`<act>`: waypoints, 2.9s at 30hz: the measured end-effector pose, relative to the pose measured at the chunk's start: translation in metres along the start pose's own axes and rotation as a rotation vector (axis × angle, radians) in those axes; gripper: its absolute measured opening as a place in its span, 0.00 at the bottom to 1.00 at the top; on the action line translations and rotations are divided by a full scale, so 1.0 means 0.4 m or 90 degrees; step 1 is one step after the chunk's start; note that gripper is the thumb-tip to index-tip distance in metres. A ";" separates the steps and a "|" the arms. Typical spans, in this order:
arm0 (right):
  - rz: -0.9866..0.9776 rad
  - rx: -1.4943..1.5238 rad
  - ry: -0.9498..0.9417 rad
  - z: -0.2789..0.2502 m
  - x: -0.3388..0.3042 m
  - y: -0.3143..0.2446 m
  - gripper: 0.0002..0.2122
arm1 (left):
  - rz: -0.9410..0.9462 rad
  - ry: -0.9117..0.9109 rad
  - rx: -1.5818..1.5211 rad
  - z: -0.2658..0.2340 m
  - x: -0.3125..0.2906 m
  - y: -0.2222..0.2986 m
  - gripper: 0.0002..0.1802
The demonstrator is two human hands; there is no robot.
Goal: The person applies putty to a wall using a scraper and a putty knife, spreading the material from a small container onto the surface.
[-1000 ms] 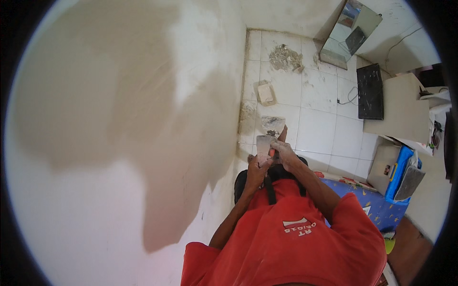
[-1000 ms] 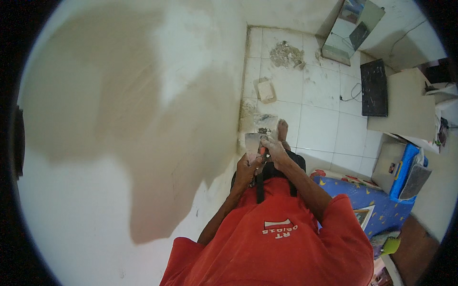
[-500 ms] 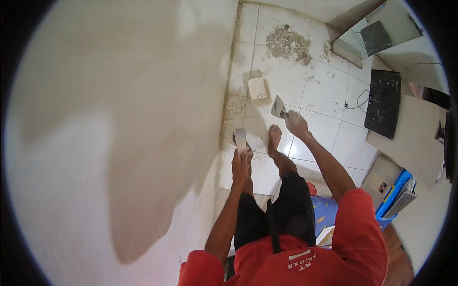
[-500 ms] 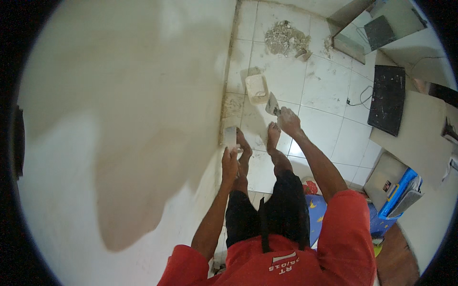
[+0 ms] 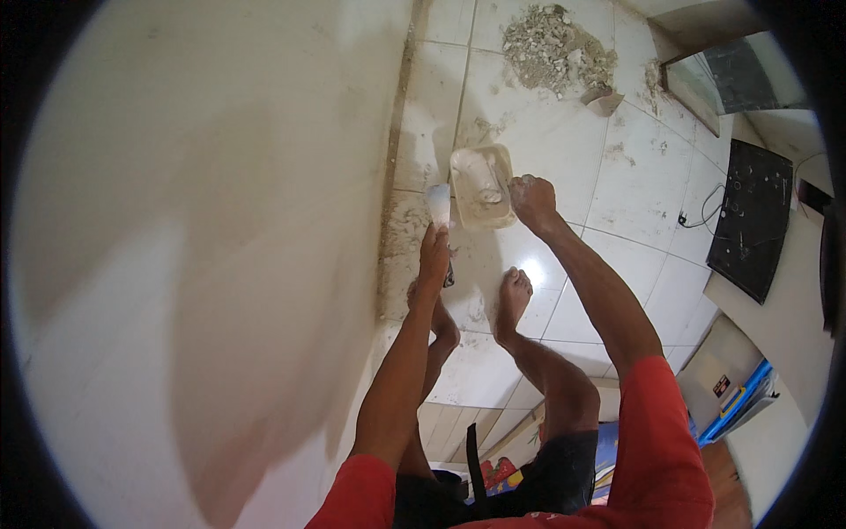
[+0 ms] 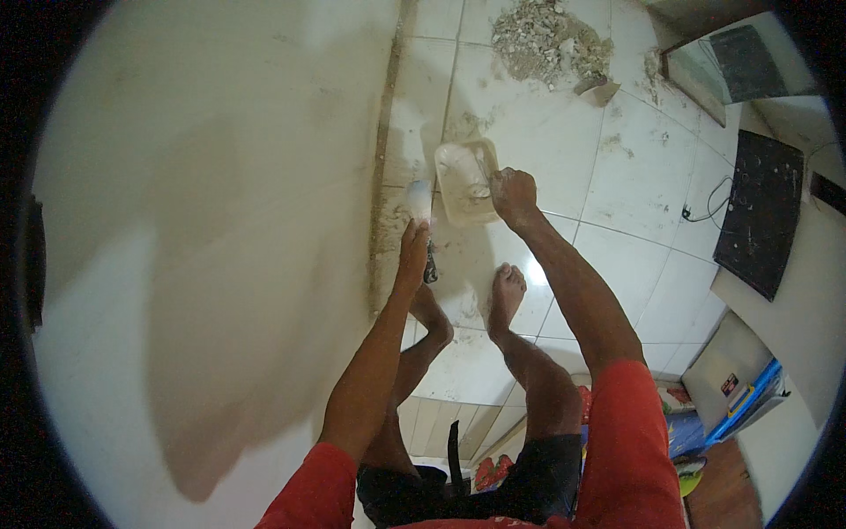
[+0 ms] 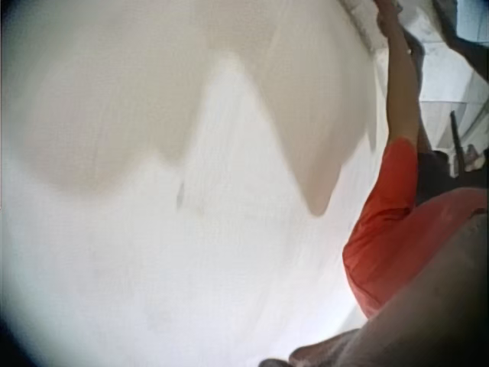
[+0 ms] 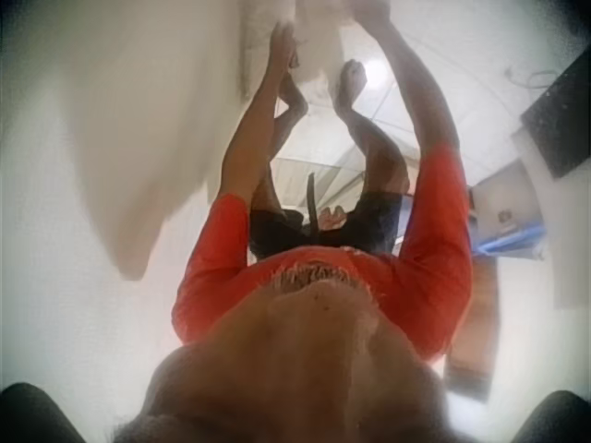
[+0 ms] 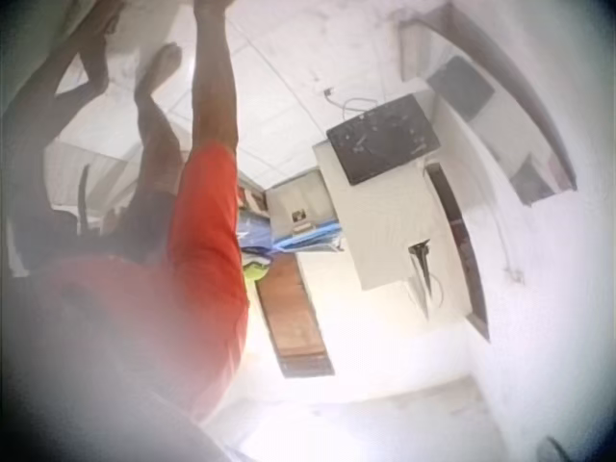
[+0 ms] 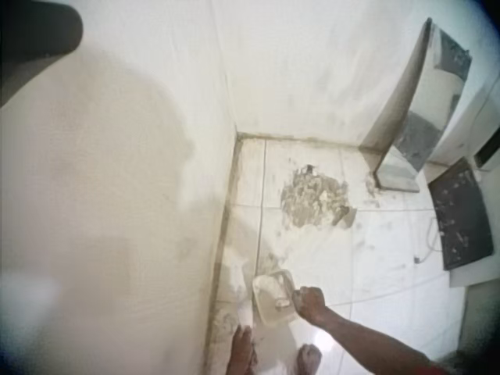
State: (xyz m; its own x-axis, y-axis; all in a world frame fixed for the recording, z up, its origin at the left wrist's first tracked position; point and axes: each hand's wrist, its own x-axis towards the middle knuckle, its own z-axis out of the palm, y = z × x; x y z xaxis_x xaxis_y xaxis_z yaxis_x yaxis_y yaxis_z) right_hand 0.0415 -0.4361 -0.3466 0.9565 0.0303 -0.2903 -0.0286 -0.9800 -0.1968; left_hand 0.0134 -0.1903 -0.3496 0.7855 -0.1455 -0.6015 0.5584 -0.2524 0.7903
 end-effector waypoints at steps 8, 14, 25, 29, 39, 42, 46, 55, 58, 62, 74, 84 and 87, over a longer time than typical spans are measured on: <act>-0.017 0.064 0.008 0.076 -0.045 -0.002 0.05 | -0.067 -0.030 -0.095 0.080 0.064 -0.060 0.19; -0.014 0.131 0.007 0.112 -0.038 0.014 0.08 | -0.099 -0.030 -0.159 0.094 0.070 -0.059 0.19; 0.018 0.306 -0.066 0.119 0.034 0.044 0.12 | -0.106 -0.038 -0.149 0.074 0.080 -0.076 0.20; 0.140 0.441 -0.291 0.082 0.037 0.077 0.15 | -0.119 -0.039 -0.094 0.068 0.087 -0.089 0.20; 0.154 0.717 -0.265 -0.072 -0.087 0.200 0.22 | -0.047 0.048 -0.024 -0.009 0.034 -0.032 0.21; 0.195 0.697 -0.269 -0.171 -0.149 0.209 0.20 | -0.032 0.064 0.044 -0.032 -0.031 0.023 0.18; 0.200 0.754 -0.250 -0.399 -0.258 0.164 0.21 | -0.056 -0.014 0.105 -0.044 -0.150 0.165 0.17; 0.208 0.947 -0.104 -0.914 -0.512 0.062 0.18 | -0.069 -0.003 -0.033 -0.021 -0.547 0.559 0.13; 0.167 0.967 -0.068 -1.097 -0.596 0.006 0.19 | -0.052 -0.030 -0.138 -0.027 -0.692 0.761 0.13; 0.087 0.999 -0.036 -1.327 -0.694 -0.090 0.21 | 0.006 -0.074 -0.221 -0.060 -0.887 0.991 0.14; -0.145 0.763 0.015 -1.845 -0.884 -0.311 0.16 | 0.125 -0.210 -0.266 -0.261 -1.415 1.380 0.16; -0.321 0.595 0.057 -2.009 -1.035 -0.446 0.14 | 0.230 -0.193 -0.265 -0.325 -1.664 1.335 0.16; -0.438 0.448 0.167 -2.038 -1.074 -0.471 0.14 | 0.225 -0.174 -0.242 -0.334 -1.722 1.332 0.16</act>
State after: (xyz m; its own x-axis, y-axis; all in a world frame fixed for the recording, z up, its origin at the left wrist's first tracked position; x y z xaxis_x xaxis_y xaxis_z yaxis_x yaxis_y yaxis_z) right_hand -0.1270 -0.4247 0.5787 0.8614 0.4167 0.2905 0.4673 -0.4259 -0.7747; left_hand -0.1945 -0.0970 0.5014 0.8724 -0.4124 -0.2622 0.3711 0.2100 0.9045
